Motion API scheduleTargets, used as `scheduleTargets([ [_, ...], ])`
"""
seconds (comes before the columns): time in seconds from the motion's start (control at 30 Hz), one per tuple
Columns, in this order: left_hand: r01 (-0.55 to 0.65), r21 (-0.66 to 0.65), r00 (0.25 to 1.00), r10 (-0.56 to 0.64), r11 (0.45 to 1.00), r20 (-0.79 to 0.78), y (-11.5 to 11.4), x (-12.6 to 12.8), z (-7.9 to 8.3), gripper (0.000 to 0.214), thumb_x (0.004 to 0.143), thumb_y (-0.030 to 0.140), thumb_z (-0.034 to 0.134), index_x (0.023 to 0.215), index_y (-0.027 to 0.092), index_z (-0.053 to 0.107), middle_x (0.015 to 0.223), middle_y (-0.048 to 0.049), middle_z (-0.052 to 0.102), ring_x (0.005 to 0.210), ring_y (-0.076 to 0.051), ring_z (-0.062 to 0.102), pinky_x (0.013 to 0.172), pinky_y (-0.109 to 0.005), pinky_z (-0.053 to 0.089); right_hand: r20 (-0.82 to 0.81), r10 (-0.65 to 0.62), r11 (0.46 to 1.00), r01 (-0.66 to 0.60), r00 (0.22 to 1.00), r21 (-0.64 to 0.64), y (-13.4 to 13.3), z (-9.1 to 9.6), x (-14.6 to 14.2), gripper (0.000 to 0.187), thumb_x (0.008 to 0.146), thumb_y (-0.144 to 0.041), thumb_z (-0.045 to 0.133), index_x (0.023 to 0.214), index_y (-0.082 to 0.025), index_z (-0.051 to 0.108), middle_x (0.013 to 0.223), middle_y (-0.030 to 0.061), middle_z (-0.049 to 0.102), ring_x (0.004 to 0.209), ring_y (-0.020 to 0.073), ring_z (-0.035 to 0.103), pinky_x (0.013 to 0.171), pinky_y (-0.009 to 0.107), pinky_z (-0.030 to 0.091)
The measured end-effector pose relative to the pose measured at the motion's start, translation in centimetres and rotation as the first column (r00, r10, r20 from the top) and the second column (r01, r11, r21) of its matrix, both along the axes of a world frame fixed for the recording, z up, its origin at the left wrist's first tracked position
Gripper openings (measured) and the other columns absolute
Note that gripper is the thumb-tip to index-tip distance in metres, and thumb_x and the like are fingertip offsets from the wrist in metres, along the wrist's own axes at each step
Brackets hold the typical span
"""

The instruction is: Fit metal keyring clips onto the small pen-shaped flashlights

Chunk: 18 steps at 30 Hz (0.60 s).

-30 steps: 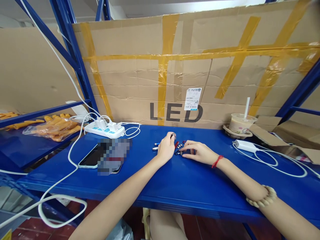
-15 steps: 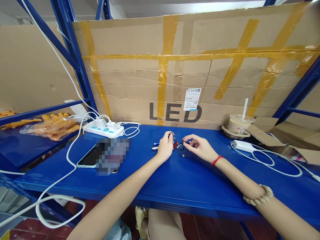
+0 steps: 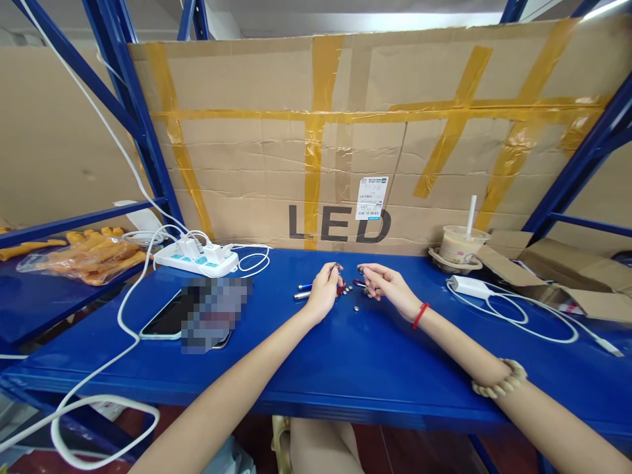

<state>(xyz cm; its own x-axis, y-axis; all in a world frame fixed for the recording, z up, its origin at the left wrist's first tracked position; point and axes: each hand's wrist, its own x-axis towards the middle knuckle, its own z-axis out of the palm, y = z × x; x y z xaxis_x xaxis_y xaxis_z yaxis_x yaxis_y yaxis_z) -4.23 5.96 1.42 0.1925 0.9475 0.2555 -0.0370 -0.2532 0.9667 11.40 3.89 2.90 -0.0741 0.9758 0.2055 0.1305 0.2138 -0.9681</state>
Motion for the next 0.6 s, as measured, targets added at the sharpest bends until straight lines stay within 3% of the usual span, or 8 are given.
scheduleTargets([
  [0.27, 0.095, -0.100, 0.994, -0.089, 0.990, 0.061, -0.74, 0.23, 0.63, 0.016, 0.090, 0.026, 0.030, 0.089, 0.016, 0.044, 0.071, 0.0009, 0.055, 0.037, -0.002, 0.031, 0.040, -0.016, 0.026, 0.232, -0.047, 0.995, 0.026, 0.972, 0.093, 0.09, -0.42, 0.14, 0.048, 0.062, -0.047, 0.064, 0.094, -0.011, 0.066, 0.059, 0.0027, 0.060, 0.044, 0.0072, 0.045, 0.039, 0.020, 0.036],
  [0.47, 0.123, -0.085, 0.992, -0.118, 0.989, 0.052, -0.60, 0.27, 0.42, 0.015, 0.089, 0.023, 0.032, 0.093, 0.016, 0.045, 0.088, -0.0015, 0.055, 0.037, 0.000, 0.036, 0.038, -0.017, 0.027, 0.244, -0.046, 0.989, 0.010, 0.969, 0.146, 0.22, -0.68, 0.45, 0.049, 0.068, -0.047, 0.059, 0.100, -0.011, 0.065, 0.059, 0.0022, 0.059, 0.042, 0.0068, 0.043, 0.040, 0.021, 0.038],
  [0.6, 0.200, -0.136, 0.980, -0.200, 0.970, 0.013, -1.10, 0.31, 0.93, 0.019, 0.090, 0.024, 0.031, 0.100, 0.014, 0.044, 0.073, 0.0006, 0.052, 0.036, -0.001, 0.036, 0.037, -0.016, 0.023, 0.279, -0.020, 0.982, -0.033, 0.960, 0.184, 0.15, -0.70, 0.40, 0.048, 0.072, -0.046, 0.055, 0.105, -0.012, 0.063, 0.060, 0.0014, 0.058, 0.041, 0.0060, 0.041, 0.041, 0.021, 0.038],
])
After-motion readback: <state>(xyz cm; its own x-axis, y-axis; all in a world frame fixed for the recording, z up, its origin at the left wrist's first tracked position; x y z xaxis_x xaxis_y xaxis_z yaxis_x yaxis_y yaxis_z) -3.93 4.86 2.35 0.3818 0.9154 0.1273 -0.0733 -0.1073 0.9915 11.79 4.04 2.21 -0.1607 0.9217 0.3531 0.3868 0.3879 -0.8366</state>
